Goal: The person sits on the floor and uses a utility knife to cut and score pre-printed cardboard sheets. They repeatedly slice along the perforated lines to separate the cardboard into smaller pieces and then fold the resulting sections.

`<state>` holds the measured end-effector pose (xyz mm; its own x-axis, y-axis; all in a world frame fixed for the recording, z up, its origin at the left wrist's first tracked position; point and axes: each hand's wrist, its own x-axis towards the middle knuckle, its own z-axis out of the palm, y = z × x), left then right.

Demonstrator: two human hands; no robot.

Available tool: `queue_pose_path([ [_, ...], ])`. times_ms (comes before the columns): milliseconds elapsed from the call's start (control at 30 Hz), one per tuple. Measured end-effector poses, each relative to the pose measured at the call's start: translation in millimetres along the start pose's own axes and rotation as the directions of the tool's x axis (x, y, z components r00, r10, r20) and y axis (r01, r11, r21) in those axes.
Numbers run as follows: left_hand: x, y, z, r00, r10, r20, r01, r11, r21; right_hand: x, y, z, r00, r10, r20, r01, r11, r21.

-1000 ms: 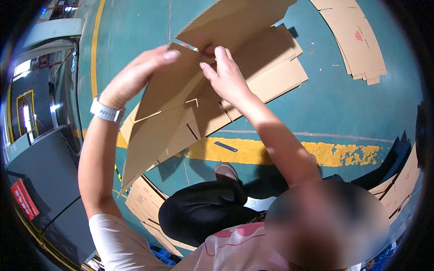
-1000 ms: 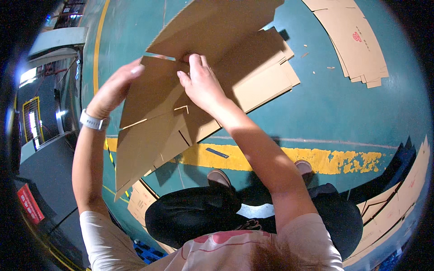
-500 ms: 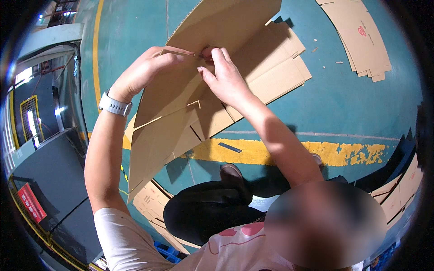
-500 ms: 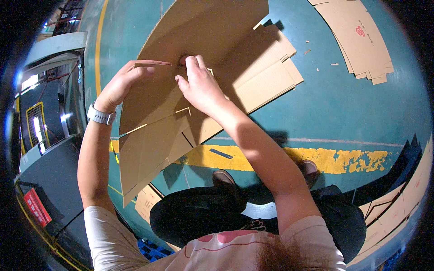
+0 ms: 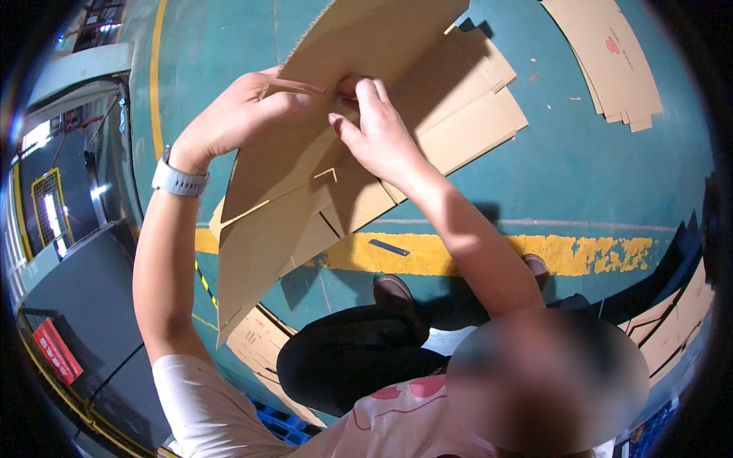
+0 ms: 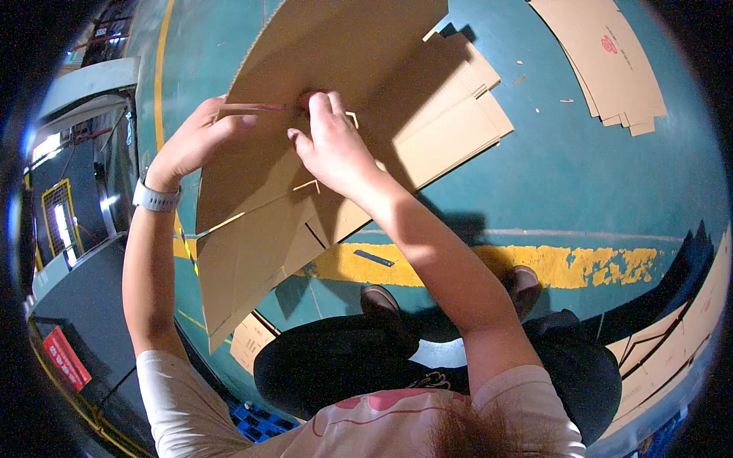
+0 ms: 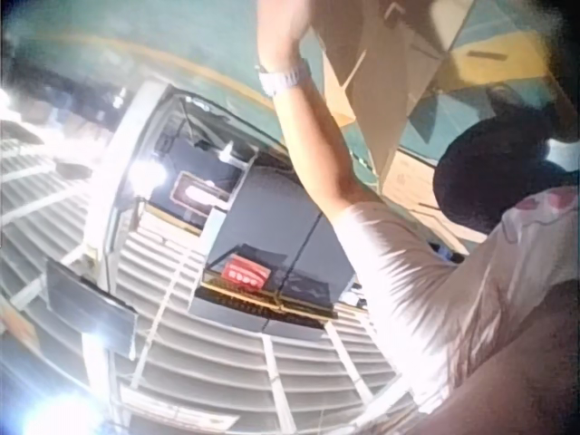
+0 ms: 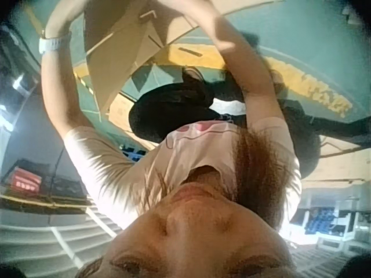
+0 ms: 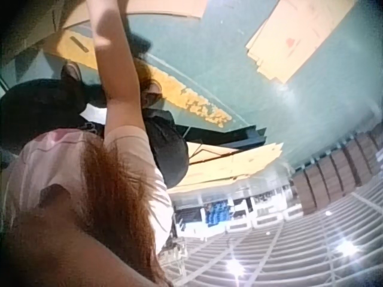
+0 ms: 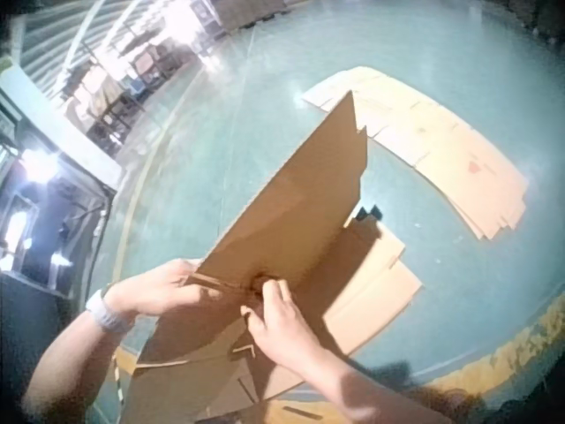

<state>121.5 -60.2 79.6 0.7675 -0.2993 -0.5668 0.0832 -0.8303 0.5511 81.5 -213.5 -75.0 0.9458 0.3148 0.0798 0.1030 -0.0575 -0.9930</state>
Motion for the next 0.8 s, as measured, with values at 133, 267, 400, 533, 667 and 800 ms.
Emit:
queue_pose_path([
  [133,0,7,0,0.996,-0.089,0.011,0.088,0.994,0.068,0,3,-2,1.000,-0.008,0.017,0.007,1.000,0.026],
  [267,0,2,-2,0.995,-0.097,0.007,0.096,0.993,0.062,0,1,-1,0.999,0.023,0.043,-0.024,0.999,0.023],
  [400,1,-2,2,0.997,-0.080,-0.015,0.079,0.996,-0.036,0,3,-2,0.999,-0.002,0.044,0.000,0.999,0.044],
  [533,-1,1,-2,0.989,-0.142,0.027,0.143,0.989,-0.048,0,0,-3,0.999,-0.016,0.033,0.016,1.000,0.009],
  [667,1,16,-12,0.956,-0.278,0.093,0.273,0.960,0.064,0,-4,-3,1.000,-0.011,0.024,0.011,1.000,-0.016],
  [800,6,13,-16,0.957,-0.265,0.116,0.247,0.957,0.150,0,-6,-1,1.000,0.014,0.019,-0.014,1.000,-0.010],
])
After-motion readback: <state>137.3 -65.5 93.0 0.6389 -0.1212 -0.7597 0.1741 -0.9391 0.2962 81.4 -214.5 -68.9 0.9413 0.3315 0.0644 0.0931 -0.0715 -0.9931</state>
